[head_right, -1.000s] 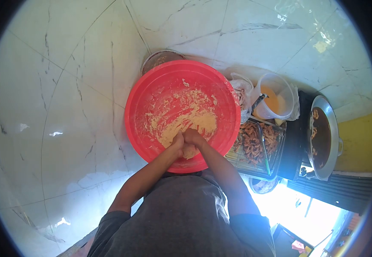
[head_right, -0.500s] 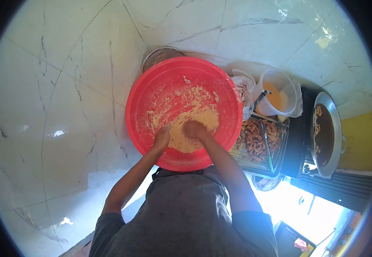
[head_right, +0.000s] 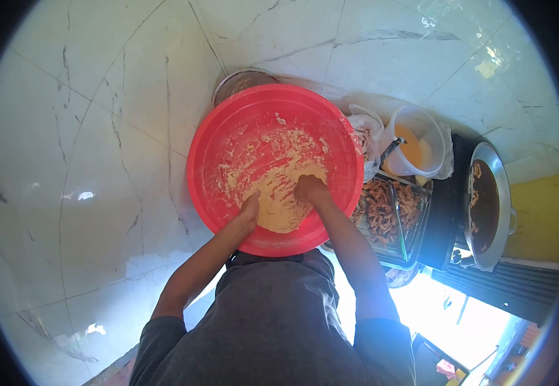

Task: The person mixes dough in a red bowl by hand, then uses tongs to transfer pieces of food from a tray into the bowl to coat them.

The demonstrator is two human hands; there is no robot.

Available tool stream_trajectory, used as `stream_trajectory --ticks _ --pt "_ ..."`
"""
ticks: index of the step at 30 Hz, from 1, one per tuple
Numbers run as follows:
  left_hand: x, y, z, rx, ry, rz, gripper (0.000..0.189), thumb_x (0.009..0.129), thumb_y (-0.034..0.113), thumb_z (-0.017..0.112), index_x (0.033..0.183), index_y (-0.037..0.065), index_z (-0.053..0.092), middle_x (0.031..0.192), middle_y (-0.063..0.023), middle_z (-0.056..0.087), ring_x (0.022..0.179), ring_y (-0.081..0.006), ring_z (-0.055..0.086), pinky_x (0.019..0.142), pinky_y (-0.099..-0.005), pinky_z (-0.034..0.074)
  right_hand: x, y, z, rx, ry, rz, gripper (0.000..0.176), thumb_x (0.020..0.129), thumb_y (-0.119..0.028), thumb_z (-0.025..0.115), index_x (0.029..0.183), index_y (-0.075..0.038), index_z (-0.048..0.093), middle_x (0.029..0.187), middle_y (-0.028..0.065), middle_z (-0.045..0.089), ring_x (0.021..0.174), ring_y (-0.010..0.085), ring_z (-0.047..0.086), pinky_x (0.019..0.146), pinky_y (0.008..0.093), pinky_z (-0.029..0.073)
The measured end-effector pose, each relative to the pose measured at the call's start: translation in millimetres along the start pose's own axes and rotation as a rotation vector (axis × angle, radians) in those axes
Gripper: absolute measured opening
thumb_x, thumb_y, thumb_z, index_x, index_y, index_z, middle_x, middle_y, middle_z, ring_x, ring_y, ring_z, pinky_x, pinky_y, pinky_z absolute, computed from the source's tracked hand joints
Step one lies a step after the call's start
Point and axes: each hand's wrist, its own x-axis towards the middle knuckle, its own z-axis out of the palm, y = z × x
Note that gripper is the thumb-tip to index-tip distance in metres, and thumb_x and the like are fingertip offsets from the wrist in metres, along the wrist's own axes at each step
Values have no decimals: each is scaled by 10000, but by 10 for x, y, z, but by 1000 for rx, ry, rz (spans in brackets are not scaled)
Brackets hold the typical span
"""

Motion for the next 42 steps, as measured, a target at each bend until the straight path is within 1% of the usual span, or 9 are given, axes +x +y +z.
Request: stream_trajectory --ticks 3,7,10,13,19,28,33,36,42 --pt "265 -255 132 -119 -62 -162 494 963 393 299 1223 14 481 1165 -172 571 989 -273 603 842 -423 504 -247 -357 -97 280 -291 140 401 816 -319 539 974 34 646 928 251 644 818 348 658 703 425 543" --pt "101 -260 355 127 91 -15 565 964 452 240 1185 0 497 1102 -181 593 952 -271 616 789 -429 522 -129 -493 231 319 -260 -71 445 839 -330 501 984 72 623 978 263 629 851 325 657 624 416 553" --pt "-110 -152 321 244 96 128 627 955 502 228 1121 -13 547 1042 -184 608 908 -255 619 752 -394 517 -136 -434 78 761 -298 161 450 790 -342 553 1005 50 599 864 227 649 776 310 654 612 389 542" --pt "-295 -12 114 424 66 192 685 942 546 246 1034 -18 624 973 -183 633 916 -247 606 772 -346 473 -246 -373 -346 670 -491 141 418 785 -305 548 1027 33 592 882 186 650 799 310 646 659 392 532" --pt "-270 244 -101 710 244 320 686 935 533 247 1159 -29 569 1177 -239 563 1137 -350 508 964 -392 361 99 -317 181 181 173 -246 358 782 -290 549 957 13 621 906 218 639 839 334 632 759 383 502" --pt "-175 195 -196 684 245 336 605 946 450 290 1254 -35 478 1264 -225 502 1185 -327 467 988 -375 338 -328 -751 327 51 -449 -586 442 729 -376 569 915 18 643 793 203 644 775 368 624 762 413 481" --pt "-66 77 -184 435 102 249 561 968 401 285 1288 -32 442 1257 -175 519 1150 -263 508 987 -338 366 -397 -378 -458 270 -484 -97 372 711 -303 577 936 -20 663 915 200 645 850 316 624 789 429 486" --pt "467 -262 -238 53 -123 48 548 975 400 255 1316 -3 401 1250 -167 523 1101 -273 552 975 -391 421 132 211 183 -28 241 -175 367 735 -296 561 953 -19 661 937 216 641 870 325 628 781 428 496" --pt "-68 -136 531 50 59 -99 563 976 430 216 1281 -6 400 1141 -183 567 1002 -290 605 832 -428 529 -5 -304 480 198 -193 -232 393 773 -262 518 986 45 639 946 213 647 902 387 622 822 434 502"
